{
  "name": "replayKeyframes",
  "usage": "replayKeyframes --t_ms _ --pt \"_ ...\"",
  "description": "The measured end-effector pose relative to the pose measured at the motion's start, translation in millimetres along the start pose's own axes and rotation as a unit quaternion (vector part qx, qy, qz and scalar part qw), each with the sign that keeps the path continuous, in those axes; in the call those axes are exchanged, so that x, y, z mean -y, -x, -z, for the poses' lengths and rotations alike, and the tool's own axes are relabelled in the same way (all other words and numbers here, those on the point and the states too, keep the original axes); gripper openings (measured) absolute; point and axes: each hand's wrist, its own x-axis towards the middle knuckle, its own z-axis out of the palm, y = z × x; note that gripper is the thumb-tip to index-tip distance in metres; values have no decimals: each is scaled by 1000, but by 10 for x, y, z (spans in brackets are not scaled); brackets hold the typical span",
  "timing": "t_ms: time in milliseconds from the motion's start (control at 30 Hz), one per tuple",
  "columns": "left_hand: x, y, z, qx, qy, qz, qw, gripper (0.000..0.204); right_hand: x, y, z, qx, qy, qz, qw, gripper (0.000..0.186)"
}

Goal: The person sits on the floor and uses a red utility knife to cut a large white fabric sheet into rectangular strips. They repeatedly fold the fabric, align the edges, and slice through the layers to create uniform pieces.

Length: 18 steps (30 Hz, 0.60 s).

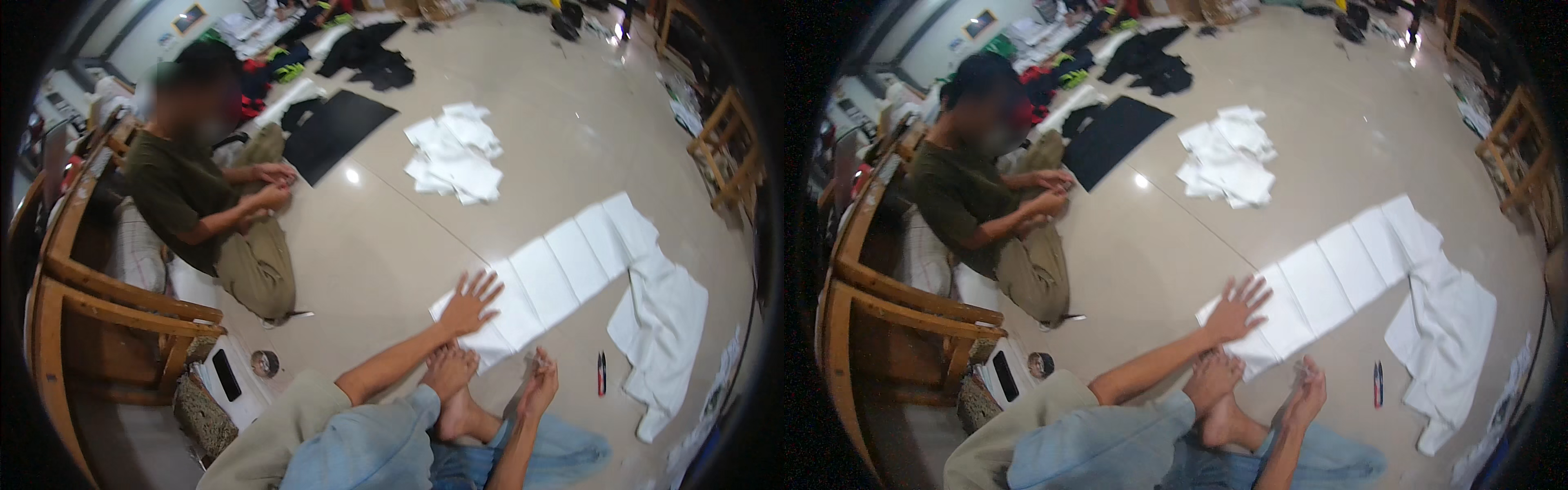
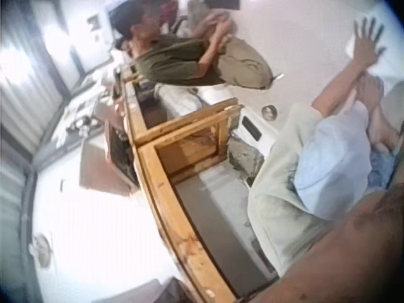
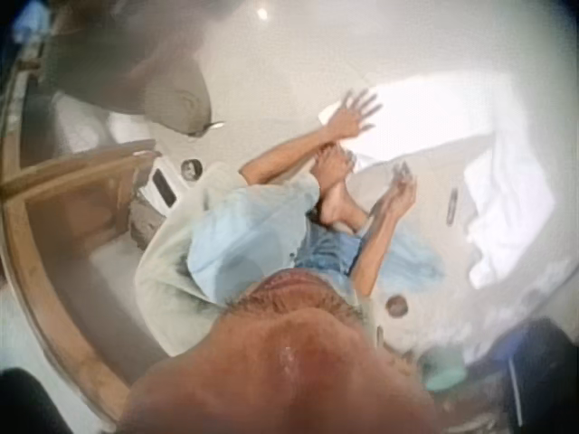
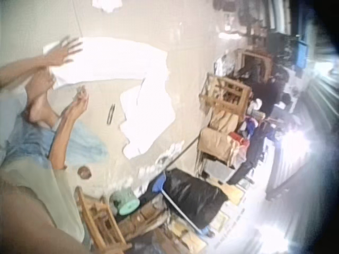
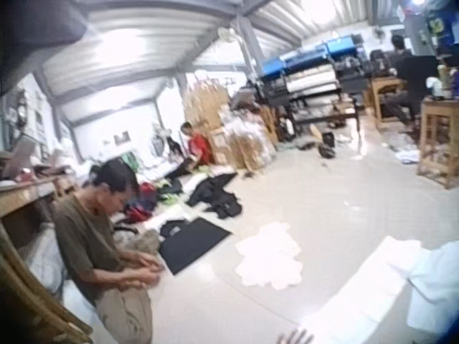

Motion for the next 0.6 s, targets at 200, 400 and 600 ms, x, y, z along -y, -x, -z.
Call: replayKeyframes --t_ms 200,400,600 --pt "-61 46 169 -34 -5 -9 999 69 -469 -131 369 -7 -338 -202 919 36" --pt "-76 71 157 -56 -13 -16 998 68 197 51 1115 28 -262 -174 949 29" --pt "-86 54 143 -27 -20 -18 999 67 -53 112 624 71 468 162 866 20"
